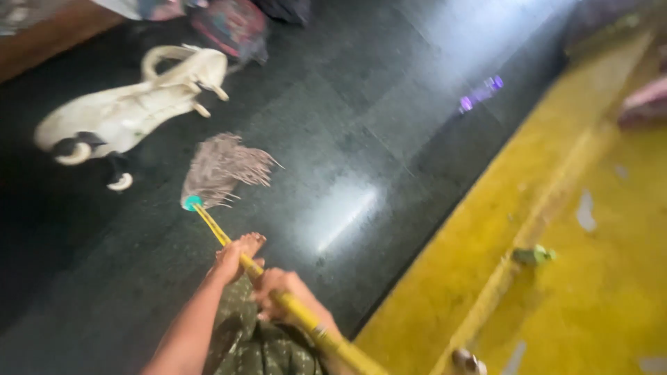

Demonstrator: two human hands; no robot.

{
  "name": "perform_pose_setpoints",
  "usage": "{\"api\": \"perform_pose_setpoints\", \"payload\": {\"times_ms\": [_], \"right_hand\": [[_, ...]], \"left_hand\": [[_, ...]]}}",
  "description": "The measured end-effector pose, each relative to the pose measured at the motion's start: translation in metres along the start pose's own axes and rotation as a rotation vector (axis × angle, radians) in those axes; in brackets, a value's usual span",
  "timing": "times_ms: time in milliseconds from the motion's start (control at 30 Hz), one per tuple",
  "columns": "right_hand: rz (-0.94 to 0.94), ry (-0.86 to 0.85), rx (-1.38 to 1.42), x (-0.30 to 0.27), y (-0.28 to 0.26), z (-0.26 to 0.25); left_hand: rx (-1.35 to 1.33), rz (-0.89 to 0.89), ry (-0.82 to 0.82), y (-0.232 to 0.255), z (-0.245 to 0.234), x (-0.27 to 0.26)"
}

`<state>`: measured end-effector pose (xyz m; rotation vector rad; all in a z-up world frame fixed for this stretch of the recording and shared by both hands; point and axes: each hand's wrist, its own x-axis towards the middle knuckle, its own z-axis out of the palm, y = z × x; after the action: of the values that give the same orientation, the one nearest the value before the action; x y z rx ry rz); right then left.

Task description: The person rinses a mop in a bucket of water and wrings it out by hand before mopping the floor throughout a house.

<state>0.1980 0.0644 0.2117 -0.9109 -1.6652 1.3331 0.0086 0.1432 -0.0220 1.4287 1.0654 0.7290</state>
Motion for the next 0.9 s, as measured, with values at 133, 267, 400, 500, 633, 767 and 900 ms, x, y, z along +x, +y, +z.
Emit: {"api": "perform_pose_setpoints", "payload": {"times_ms": [133, 267, 400, 500, 633, 767, 900], "right_hand": [[0.224, 0.354, -0.062, -0.015, -0.048, -0.051], [0.466, 0.891, -0.093, -0.081, -0.101, -0.054], [0.774, 1.383, -0.020, -0.187, -0.101, 0.050], [0.868, 1.930, 0.086, -0.307, -0.055, 0.151], [0.936, 1.987, 0.072, -0.403, 0.001, 0.278], [1.094, 2.171, -0.007, -0.333, -0.039, 0.253], [0.350, 2.086, -0.302, -0.291, -0.045, 0.188]], "left_hand": [[0.845, 0.282, -0.202, 0.010, 0.061, 0.047], [0.756, 0.215, -0.680, 0.079, 0.150, 0.055], [0.834, 0.247, -1.275, 0.111, 0.214, -0.008], [0.652, 0.354, -1.598, 0.112, 0.249, -0.080], [0.642, 0.436, -1.983, 0.136, 0.269, -0.137], [0.579, 0.557, -2.048, 0.115, 0.285, -0.162], [0.591, 0.566, -1.815, 0.115, 0.282, -0.129]]}}
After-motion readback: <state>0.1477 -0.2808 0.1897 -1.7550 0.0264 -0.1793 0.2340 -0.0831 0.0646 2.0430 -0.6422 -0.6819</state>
